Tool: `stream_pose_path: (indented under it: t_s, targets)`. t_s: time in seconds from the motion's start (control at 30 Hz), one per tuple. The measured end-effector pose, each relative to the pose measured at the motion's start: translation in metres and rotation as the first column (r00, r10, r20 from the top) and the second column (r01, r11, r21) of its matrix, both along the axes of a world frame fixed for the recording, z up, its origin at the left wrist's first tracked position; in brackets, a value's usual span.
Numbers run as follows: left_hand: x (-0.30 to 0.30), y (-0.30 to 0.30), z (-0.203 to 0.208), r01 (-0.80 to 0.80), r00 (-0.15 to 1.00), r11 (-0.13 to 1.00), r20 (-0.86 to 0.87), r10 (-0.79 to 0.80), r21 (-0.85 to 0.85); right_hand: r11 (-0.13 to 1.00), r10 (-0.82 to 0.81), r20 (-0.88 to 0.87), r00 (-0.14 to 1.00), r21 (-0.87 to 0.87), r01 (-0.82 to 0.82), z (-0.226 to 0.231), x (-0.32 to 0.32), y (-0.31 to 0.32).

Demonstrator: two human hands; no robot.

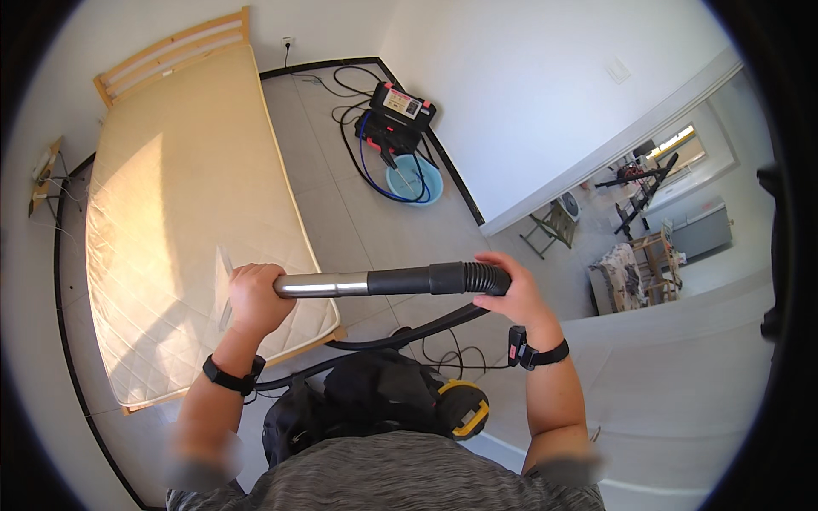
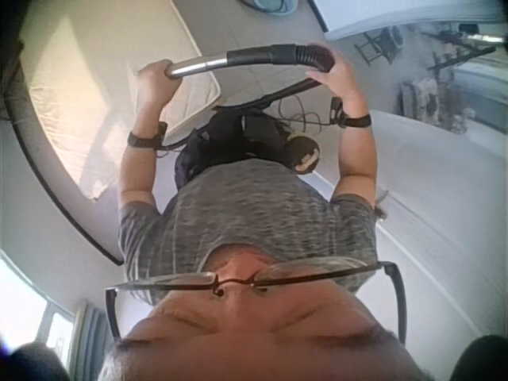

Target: The person vacuums a mattress placed on a wooden bed frame using a vacuum cleaner with a long hose and nozzle. They move the nozzle systematically across the mattress surface, covering different areas.

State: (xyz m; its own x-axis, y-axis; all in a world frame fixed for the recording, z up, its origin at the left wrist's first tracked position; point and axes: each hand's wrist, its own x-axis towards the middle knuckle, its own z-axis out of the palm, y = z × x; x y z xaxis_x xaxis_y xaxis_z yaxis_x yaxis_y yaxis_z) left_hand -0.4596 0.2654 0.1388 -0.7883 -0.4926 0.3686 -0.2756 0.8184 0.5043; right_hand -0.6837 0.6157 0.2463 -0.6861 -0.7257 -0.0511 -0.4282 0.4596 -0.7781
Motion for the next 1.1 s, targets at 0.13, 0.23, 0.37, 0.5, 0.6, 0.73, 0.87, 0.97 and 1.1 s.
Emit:
stream_pose_path:
  t_s: [0.13,0.23,0.37,0.5,0.6,0.73,0.87,0.97,1.1]
  targets:
    - [-0.053,0.021,0.038,-0.021,1.000,0.999,0.004,0.021,-0.048,0.997,-0.006,0.310,0.951,-0.073,0.030,-0.044,-0.088,0.049]
    - [-0.103,0.038,0.067,-0.015,0.998,0.997,0.066,0.020,-0.082,0.988,0.001,0.595,0.804,-0.125,0.092,-0.088,-0.131,0.077]
    - [-0.161,0.049,0.085,-0.074,0.962,0.995,0.258,0.088,-0.066,0.927,-0.321,0.407,0.855,-0.049,0.371,-0.084,-0.186,0.125]
    - [-0.208,0.075,0.085,-0.040,0.978,0.992,0.206,0.014,0.119,0.856,-0.392,0.175,0.903,-0.290,0.428,-0.008,-0.260,0.171]
    - [-0.246,0.101,0.088,-0.015,0.995,0.982,0.101,-0.004,0.190,0.775,-0.590,-0.115,0.799,-0.360,0.520,0.055,-0.283,0.198]
    - [-0.271,0.131,0.108,0.086,0.994,0.977,-0.076,-0.072,0.195,0.630,-0.771,-0.347,0.535,-0.544,0.555,0.114,-0.267,0.231]
    - [-0.280,0.148,0.126,0.150,0.973,0.973,-0.201,-0.114,0.174,0.597,-0.801,-0.502,0.324,-0.638,0.486,0.152,-0.220,0.254]
    - [-0.283,0.158,0.135,0.218,0.953,0.950,-0.258,-0.159,0.221,0.611,-0.771,-0.612,0.176,-0.633,0.475,0.184,-0.183,0.276]
    - [-0.301,0.179,0.143,0.308,0.924,0.924,-0.300,-0.235,0.225,0.512,-0.678,-0.719,-0.152,-0.611,0.603,0.214,-0.150,0.316]
